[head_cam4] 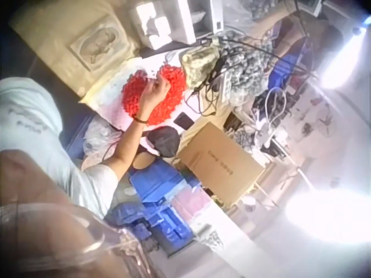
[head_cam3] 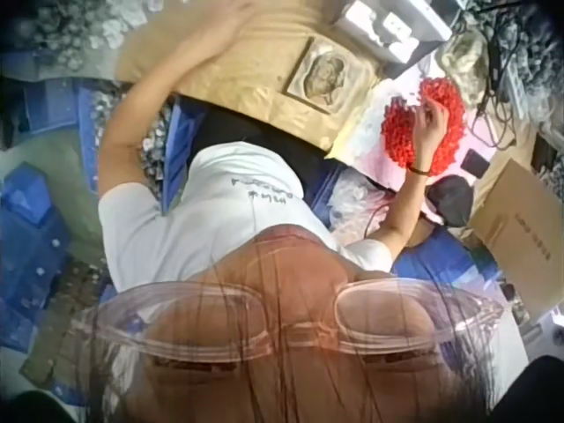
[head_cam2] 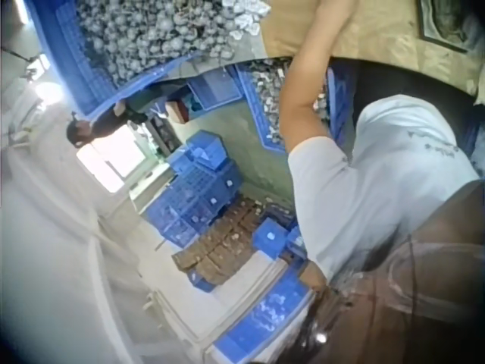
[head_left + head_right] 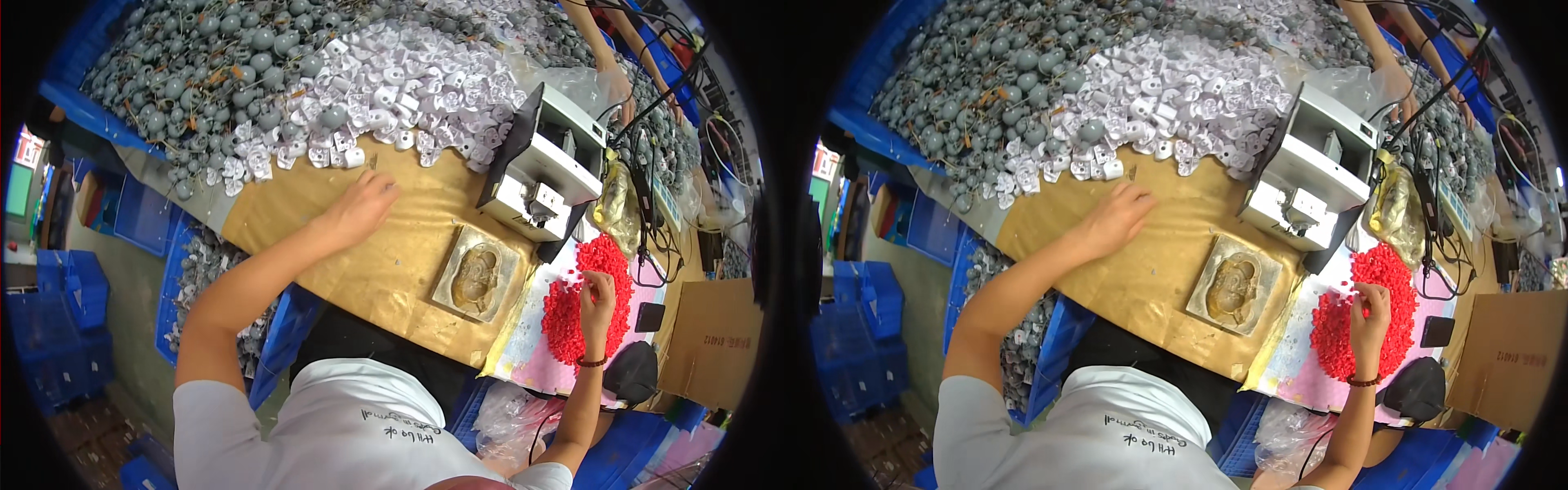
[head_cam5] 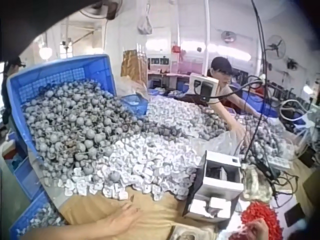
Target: Assembling small plastic components at a factory workstation using a specialized handheld power tool.
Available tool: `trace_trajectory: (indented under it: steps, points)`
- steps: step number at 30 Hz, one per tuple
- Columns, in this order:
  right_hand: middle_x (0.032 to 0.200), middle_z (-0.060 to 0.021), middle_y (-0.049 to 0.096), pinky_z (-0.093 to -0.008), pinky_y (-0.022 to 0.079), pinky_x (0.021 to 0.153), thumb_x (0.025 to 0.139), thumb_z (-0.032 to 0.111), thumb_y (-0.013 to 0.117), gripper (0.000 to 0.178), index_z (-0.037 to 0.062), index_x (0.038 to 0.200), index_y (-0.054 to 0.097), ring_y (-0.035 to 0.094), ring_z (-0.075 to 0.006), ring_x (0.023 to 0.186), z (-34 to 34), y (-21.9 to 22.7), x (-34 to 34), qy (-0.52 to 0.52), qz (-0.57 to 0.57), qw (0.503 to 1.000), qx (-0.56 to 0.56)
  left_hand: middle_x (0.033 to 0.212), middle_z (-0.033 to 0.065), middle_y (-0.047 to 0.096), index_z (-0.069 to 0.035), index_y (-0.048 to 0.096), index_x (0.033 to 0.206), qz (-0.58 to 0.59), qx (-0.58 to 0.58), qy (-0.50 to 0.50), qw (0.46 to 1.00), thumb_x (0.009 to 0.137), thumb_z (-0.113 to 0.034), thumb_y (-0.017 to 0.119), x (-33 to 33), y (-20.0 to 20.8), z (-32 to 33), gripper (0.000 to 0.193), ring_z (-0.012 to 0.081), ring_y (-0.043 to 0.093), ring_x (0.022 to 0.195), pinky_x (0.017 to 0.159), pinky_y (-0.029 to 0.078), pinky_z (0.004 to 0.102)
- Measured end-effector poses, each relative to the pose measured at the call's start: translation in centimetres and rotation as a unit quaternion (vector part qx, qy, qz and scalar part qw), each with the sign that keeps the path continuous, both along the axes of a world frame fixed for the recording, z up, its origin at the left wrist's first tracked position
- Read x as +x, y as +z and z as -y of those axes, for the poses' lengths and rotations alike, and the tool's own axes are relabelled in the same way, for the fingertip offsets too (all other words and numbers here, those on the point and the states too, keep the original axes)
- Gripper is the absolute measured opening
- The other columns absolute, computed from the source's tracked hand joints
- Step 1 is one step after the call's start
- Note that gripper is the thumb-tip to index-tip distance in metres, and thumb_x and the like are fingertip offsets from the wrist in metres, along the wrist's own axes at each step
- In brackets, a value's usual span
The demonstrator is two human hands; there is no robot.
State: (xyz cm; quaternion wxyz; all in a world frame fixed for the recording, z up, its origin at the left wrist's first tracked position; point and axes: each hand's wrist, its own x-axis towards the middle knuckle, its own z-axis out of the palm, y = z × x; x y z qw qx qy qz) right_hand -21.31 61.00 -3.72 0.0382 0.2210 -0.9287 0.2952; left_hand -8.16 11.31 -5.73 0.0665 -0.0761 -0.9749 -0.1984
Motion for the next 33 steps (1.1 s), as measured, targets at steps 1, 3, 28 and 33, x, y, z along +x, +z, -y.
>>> trace_trajectory:
  steps: [1,3,28,33]
  points:
    - [0.098,-0.0097,0.059,-0.0312,0.048,0.074,0.085,-0.009,0.063,0.024,0.0018,0.105,0.069,0.058,-0.0205,0.084,0.0,-0.2,-0.1,0.002,0.008,1.0,-0.009,0.12,0.0149,0.059,-0.005,0.062,0.124,-0.027,-0.007,-0.001,1.0,0.083,0.001,0.061,0.9,0.0,0.0,0.041,0.0362,0.054,0.115,0.097,0.047,0.0427]
    - [0.095,-0.0092,0.059,-0.0308,0.048,0.073,0.085,-0.009,0.063,0.023,0.0011,0.104,0.069,0.057,-0.0196,0.081,0.2,-0.8,-0.3,0.016,0.013,1.0,-0.008,0.12,0.0152,0.059,-0.005,0.061,0.127,-0.025,-0.005,-0.007,1.0,0.083,0.001,0.061,1.8,0.3,0.6,0.044,0.0362,0.054,0.115,0.099,0.047,0.0433]
    - [0.088,-0.0091,0.066,-0.0379,0.048,0.07,0.077,0.003,0.077,0.02,0.0054,0.093,0.066,0.061,-0.0277,0.077,15.4,0.7,5.1,0.269,-0.079,0.949,-0.142,0.123,0.0133,0.054,-0.009,0.061,0.129,0.004,0.254,-0.075,0.964,0.074,-0.011,0.081,-1.6,1.6,-14.3,0.059,0.0331,0.054,0.113,0.098,0.046,0.042]
    - [0.096,-0.0077,0.065,-0.0383,0.047,0.074,0.074,0.008,0.077,0.023,0.0048,0.095,0.067,0.06,-0.0272,0.086,16.3,-1.0,5.7,0.305,-0.164,0.937,-0.045,0.133,0.0134,0.055,-0.009,0.06,0.132,0.048,0.352,-0.156,0.922,0.082,-0.013,0.078,-3.3,3.0,-11.0,0.054,0.0309,0.053,0.124,0.099,0.048,0.0376]
